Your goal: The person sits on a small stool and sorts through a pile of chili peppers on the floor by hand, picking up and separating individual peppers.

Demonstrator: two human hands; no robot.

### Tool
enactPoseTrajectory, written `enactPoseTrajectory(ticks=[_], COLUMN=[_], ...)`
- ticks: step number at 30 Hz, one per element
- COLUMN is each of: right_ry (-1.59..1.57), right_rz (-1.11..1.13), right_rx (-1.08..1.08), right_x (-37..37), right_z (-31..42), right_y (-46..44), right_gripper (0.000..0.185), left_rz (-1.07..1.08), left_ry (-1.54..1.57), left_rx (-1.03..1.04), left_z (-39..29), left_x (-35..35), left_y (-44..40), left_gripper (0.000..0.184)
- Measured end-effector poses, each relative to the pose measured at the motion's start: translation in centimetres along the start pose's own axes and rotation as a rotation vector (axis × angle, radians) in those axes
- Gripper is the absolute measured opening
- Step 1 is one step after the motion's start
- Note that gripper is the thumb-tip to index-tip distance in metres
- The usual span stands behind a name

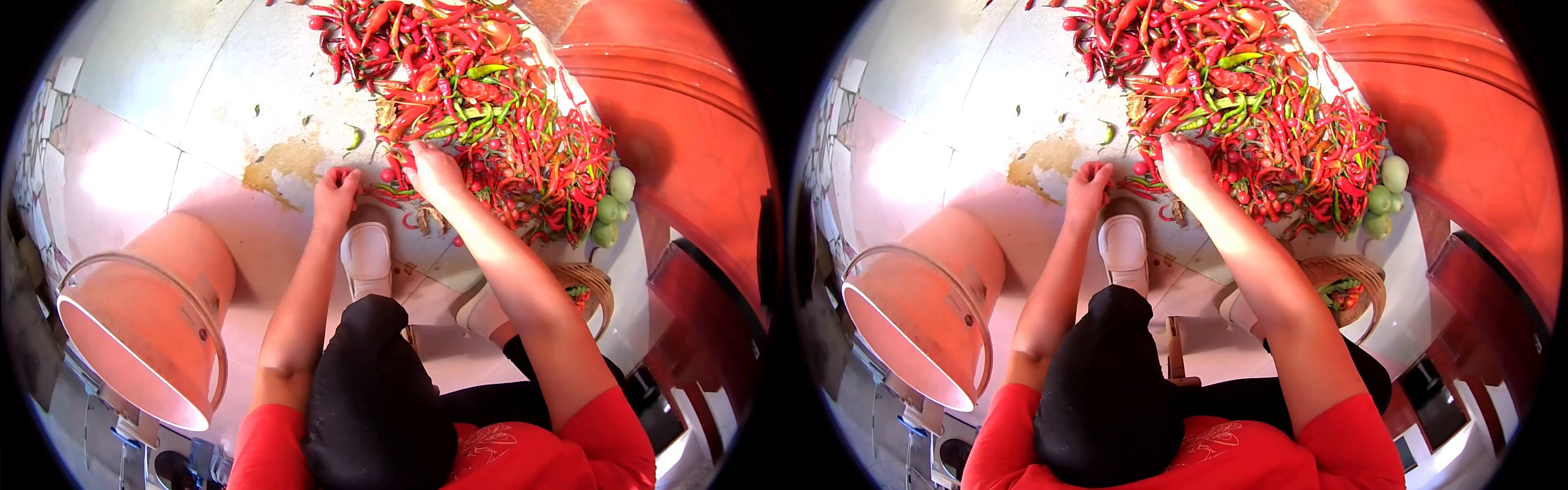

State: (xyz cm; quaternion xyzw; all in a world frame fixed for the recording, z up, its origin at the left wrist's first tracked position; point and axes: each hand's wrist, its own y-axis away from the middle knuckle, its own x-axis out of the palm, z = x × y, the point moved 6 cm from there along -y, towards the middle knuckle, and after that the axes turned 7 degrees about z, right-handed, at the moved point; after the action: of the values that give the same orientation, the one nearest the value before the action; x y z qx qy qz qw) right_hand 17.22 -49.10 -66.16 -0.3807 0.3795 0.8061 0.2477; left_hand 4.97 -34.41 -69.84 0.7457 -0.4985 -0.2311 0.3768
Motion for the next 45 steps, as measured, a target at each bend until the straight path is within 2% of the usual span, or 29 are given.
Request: enactPoseTrajectory(ticks=[2,4,7,8,10,11,13,14,16,17,18,20,21,22,25,28,29,30,32,34,36,38,43,45], right_ry=[0.090,0.088,0.138,0.140,0.146,0.149,0.174,0.177,0.089,0.029,-0.145,-0.827,-1.054,-1.188,-1.366,-1.211,-1.133,-0.881,-0.349,-0.047,0.173,0.249,0.333,0.346], right_rz=[0.120,0.097,0.151,0.174,0.223,0.225,0.221,0.220,0.183,0.108,0.188,0.117,0.227,0.189,0.164,0.152,0.017,-0.018,-0.048,-0.035,0.121,0.177,0.337,0.259], right_rx=[0.080,0.064,0.084,0.102,0.136,0.135,0.137,0.138,0.080,0.049,0.162,0.324,0.413,0.410,0.541,0.552,0.402,0.355,0.304,0.177,0.135,0.092,0.032,-0.017], right_x=[0.7,0.2,0.7,0.9,1.2,1.2,0.8,0.3,-1.5,-2.8,-4.2,-4.5,-5.2,-5.1,-3.6,-1.4,-0.2,-0.4,-1.9,-2.0,-0.9,-0.1,0.2,0.1], right_z=[-0.2,0.2,0.3,0.2,0.1,0.1,-0.3,-0.4,-0.1,-0.2,-0.6,-3.6,-4.4,-5.2,-7.9,-8.5,-8.9,-8.5,-6.7,-4.7,-3.7,-3.4,-3.1,-3.2], right_y=[-0.2,-0.3,-0.8,-1.0,-1.2,-1.3,-1.3,-1.1,-0.6,-0.3,0.1,1.8,3.0,4.0,7.0,8.4,8.0,7.5,6.7,5.2,3.9,3.2,2.6,2.7], right_gripper=[0.032,0.027,0.022,0.027,0.040,0.040,0.040,0.040,0.039,0.025,0.022,0.017,0.011,0.005,0.013,0.019,0.020,0.022,0.026,0.030,0.032,0.033,0.039,0.034], left_rz=[-0.032,-0.057,-0.063,-0.063,-0.055,-0.055,-0.085,-0.085,0.145,0.199,0.202,0.411,0.414,0.460,0.547,0.625,0.658,0.662,0.802,0.812,0.814,0.864,0.748,0.730], left_ry=[0.050,-0.097,-0.162,-0.161,-0.360,-0.357,-0.814,-0.812,-1.214,-1.311,-1.306,-1.609,-1.609,-1.703,-1.805,-1.827,-1.843,-1.842,-1.895,-1.921,-1.949,-2.070,-2.061,-2.003], left_rx=[-0.026,0.077,0.086,0.086,0.165,0.163,0.611,0.613,0.577,0.571,0.574,0.493,0.498,0.479,0.479,0.504,0.520,0.521,0.413,0.422,0.429,0.213,0.214,0.300], left_z=[0.9,1.5,2.5,2.6,2.4,2.0,-1.3,-2.1,-2.6,-2.6,-3.0,-2.3,-2.6,-2.5,-2.7,-2.2,-2.0,-1.8,-0.6,1.5,1.6,2.1,2.0,1.7], left_x=[-1.5,-2.7,-3.5,-3.4,-2.6,-2.2,0.2,0.8,3.8,4.6,5.0,6.5,7.0,7.6,9.4,11.0,11.7,12.2,12.9,13.5,14.1,14.6,14.8,14.7], left_y=[0.1,0.1,0.4,0.6,1.0,1.4,3.0,3.3,3.3,3.0,2.5,1.6,1.4,1.2,1.8,2.7,2.9,3.0,3.0,2.5,2.7,3.3,3.5,3.1], left_gripper=[0.018,0.022,0.021,0.021,0.017,0.017,0.014,0.014,0.012,0.011,0.011,0.009,0.009,0.009,0.012,0.014,0.014,0.014,0.020,0.020,0.020,0.019,0.017,0.017])
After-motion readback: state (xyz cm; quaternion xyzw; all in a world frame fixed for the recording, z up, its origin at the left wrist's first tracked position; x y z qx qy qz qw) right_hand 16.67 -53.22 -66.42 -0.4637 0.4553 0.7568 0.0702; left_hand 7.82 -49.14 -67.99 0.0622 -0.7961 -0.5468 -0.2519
